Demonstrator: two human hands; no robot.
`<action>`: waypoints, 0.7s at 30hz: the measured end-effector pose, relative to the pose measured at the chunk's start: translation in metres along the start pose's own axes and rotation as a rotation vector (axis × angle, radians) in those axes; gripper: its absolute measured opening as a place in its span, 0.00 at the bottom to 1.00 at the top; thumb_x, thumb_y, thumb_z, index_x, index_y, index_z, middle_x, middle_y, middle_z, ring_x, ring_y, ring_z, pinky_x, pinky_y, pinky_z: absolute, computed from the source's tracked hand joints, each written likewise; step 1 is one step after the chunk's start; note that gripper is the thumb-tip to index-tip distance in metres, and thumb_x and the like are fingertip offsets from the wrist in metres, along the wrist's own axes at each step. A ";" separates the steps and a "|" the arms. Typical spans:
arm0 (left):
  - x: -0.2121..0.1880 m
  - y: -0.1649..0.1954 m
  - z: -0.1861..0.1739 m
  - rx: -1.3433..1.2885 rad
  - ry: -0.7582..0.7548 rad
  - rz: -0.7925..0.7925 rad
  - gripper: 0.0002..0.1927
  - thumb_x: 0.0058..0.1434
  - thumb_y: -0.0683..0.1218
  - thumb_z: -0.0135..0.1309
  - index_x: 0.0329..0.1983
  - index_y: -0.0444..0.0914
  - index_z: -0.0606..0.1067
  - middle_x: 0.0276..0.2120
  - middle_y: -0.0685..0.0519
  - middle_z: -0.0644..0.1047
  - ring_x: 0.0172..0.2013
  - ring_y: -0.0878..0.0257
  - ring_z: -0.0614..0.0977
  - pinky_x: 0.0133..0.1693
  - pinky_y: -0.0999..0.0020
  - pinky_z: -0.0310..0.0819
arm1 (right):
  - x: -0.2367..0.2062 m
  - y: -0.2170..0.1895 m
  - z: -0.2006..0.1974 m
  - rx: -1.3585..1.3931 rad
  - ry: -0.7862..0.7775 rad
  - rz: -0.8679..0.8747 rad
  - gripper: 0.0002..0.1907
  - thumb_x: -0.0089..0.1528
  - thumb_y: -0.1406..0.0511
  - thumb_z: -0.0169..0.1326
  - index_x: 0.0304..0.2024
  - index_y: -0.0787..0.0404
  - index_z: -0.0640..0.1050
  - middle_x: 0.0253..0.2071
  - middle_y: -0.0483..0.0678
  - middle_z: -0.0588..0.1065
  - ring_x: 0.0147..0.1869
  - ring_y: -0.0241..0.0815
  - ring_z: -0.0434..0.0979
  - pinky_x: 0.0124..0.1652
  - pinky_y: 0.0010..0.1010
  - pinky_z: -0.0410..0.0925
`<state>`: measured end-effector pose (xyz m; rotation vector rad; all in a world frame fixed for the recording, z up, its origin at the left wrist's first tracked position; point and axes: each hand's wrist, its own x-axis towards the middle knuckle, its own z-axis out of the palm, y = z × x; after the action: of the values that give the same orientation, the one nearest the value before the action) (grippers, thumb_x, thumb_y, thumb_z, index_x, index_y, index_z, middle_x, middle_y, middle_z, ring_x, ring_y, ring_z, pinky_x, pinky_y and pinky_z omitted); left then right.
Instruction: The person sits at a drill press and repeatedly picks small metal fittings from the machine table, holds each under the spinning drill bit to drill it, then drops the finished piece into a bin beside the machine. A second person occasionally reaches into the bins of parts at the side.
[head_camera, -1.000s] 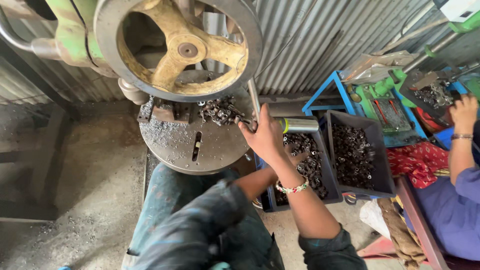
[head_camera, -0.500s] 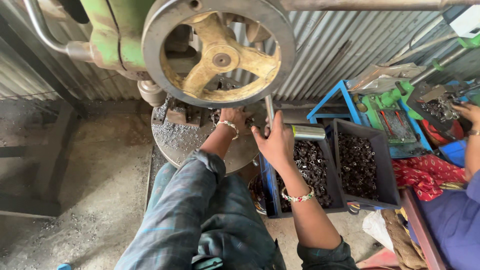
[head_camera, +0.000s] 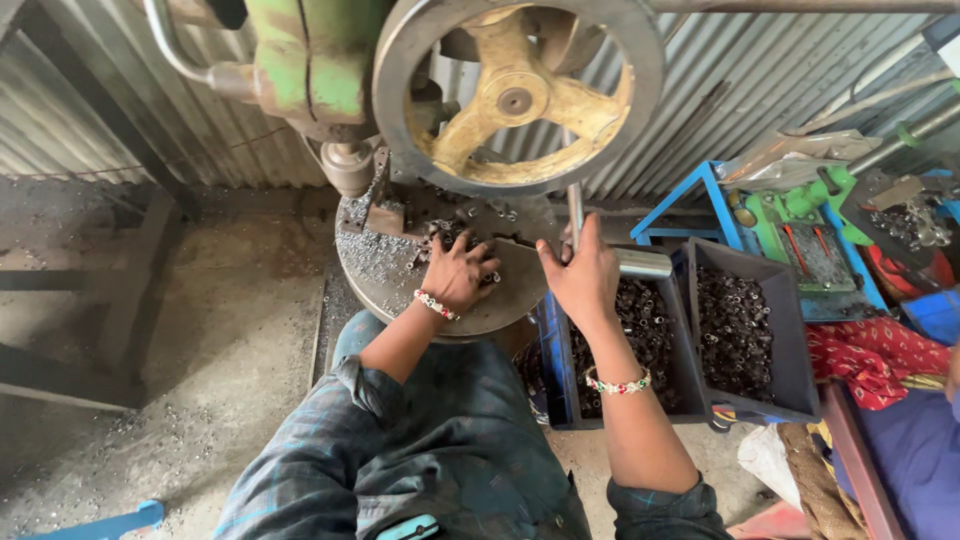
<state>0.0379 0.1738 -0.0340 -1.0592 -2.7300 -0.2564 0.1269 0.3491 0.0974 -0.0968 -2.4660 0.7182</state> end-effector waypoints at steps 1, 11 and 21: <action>-0.006 -0.001 -0.002 -0.024 0.010 0.018 0.23 0.61 0.63 0.53 0.58 0.58 0.76 0.65 0.58 0.68 0.68 0.48 0.61 0.59 0.22 0.48 | 0.000 0.000 0.000 0.008 0.006 -0.008 0.22 0.57 0.62 0.68 0.40 0.61 0.67 0.21 0.45 0.71 0.22 0.45 0.75 0.26 0.37 0.67; -0.002 0.004 -0.002 -0.455 0.422 -0.109 0.12 0.57 0.57 0.62 0.40 0.49 0.85 0.47 0.55 0.81 0.56 0.53 0.75 0.60 0.41 0.61 | -0.001 -0.004 0.000 0.005 0.024 -0.004 0.23 0.57 0.62 0.69 0.42 0.63 0.68 0.21 0.46 0.71 0.22 0.46 0.74 0.28 0.38 0.67; -0.009 -0.021 -0.010 -1.166 0.728 -0.400 0.11 0.58 0.45 0.69 0.40 0.35 0.84 0.35 0.49 0.85 0.33 0.63 0.83 0.39 0.71 0.78 | -0.001 -0.008 0.001 0.004 0.033 0.054 0.22 0.56 0.62 0.69 0.40 0.62 0.69 0.22 0.46 0.70 0.23 0.44 0.74 0.28 0.37 0.67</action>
<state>0.0312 0.1505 -0.0282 -0.3571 -1.9324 -1.9742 0.1278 0.3415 0.1010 -0.1725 -2.4390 0.7382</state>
